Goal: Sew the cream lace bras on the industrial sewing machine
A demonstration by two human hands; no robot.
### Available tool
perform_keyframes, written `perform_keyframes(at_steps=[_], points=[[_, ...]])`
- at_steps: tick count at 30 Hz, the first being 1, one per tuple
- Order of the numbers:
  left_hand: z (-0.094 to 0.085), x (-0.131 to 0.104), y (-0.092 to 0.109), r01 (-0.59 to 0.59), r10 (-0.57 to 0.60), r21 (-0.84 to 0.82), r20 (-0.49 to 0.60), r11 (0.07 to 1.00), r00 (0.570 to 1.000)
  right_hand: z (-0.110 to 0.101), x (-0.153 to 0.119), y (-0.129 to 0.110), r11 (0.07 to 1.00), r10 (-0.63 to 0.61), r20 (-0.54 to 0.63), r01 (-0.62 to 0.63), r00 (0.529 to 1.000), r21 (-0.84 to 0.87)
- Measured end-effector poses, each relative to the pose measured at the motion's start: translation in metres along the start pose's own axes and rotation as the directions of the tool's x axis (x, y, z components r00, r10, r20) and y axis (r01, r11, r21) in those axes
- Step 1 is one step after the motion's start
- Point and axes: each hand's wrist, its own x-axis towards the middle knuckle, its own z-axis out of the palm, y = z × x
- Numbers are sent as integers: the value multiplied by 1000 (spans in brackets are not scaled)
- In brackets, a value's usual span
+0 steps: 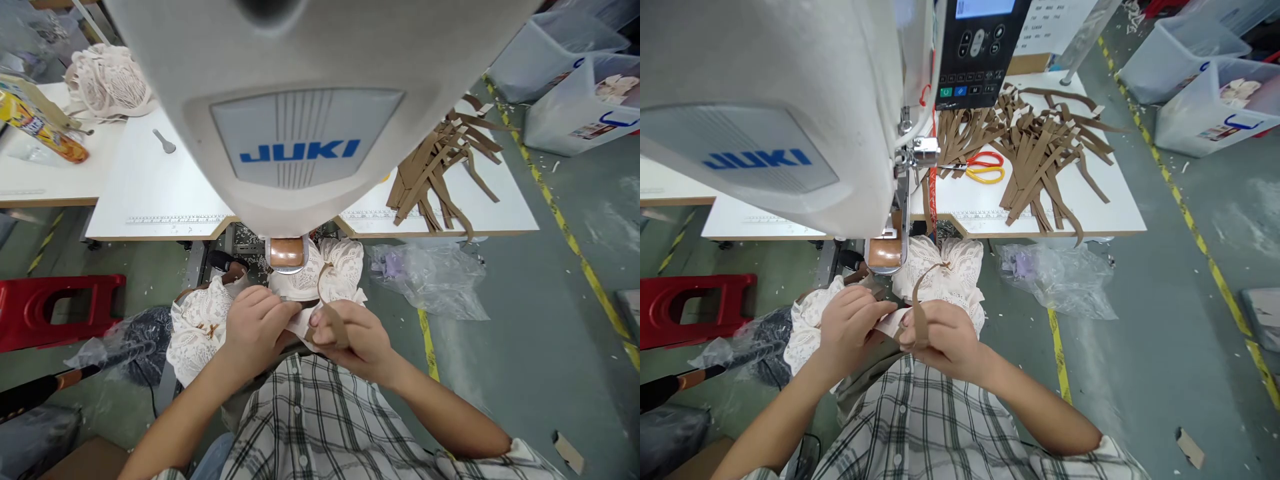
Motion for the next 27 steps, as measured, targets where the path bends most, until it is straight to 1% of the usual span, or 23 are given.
perform_keyframes(at_steps=[1,2,3,4,5,6,7,8,9,10,11,13,15,20,23,25,26,27], points=[[0,0,2,81,-76,-77,62,994,995,0,2,0,991,130,-22,-129,991,24],[1,0,4,193,-169,-175,144,966,975,1,5,1,959,280,-39,-277,959,65],[2,0,6,327,-262,-288,241,900,934,2,7,2,898,429,-40,-421,902,124],[3,-1,9,465,-341,-401,343,789,875,3,9,5,815,558,-21,-543,830,200],[5,-2,10,583,-396,-498,437,641,808,5,11,8,721,655,15,-632,755,285],[7,-3,11,667,-427,-570,513,480,745,7,12,11,630,719,63,-686,693,363],[10,-5,12,716,-440,-615,571,330,693,9,12,14,553,756,106,-717,646,424],[12,-7,13,738,-445,-642,610,209,656,11,12,17,497,776,136,-730,616,468],[14,-8,13,743,-452,-657,629,125,632,12,12,20,460,788,154,-736,597,496],[16,-9,13,741,-460,-668,637,72,619,13,12,21,440,794,164,-739,585,510],[17,-10,12,735,-464,-676,640,39,613,14,12,22,429,798,171,-744,578,512],[18,-10,13,722,-462,-692,639,5,615,14,12,22,422,805,175,-754,568,503],[17,-10,13,719,-461,-695,639,-2,616,13,13,22,423,808,177,-762,562,490],[16,-9,13,735,-470,-678,643,19,605,14,11,23,426,806,185,-768,563,479],[17,-7,13,734,-474,-679,647,-3,597,16,11,22,424,805,190,-770,561,477],[17,-7,14,730,-478,-683,647,-18,594,13,10,26,467,786,200,-774,584,427],[16,-7,14,728,-482,-685,645,-22,593,9,8,30,515,772,194,-774,606,368],[15,-8,13,729,-486,-684,645,-23,590,2,4,38,579,758,163,-766,632,279]])
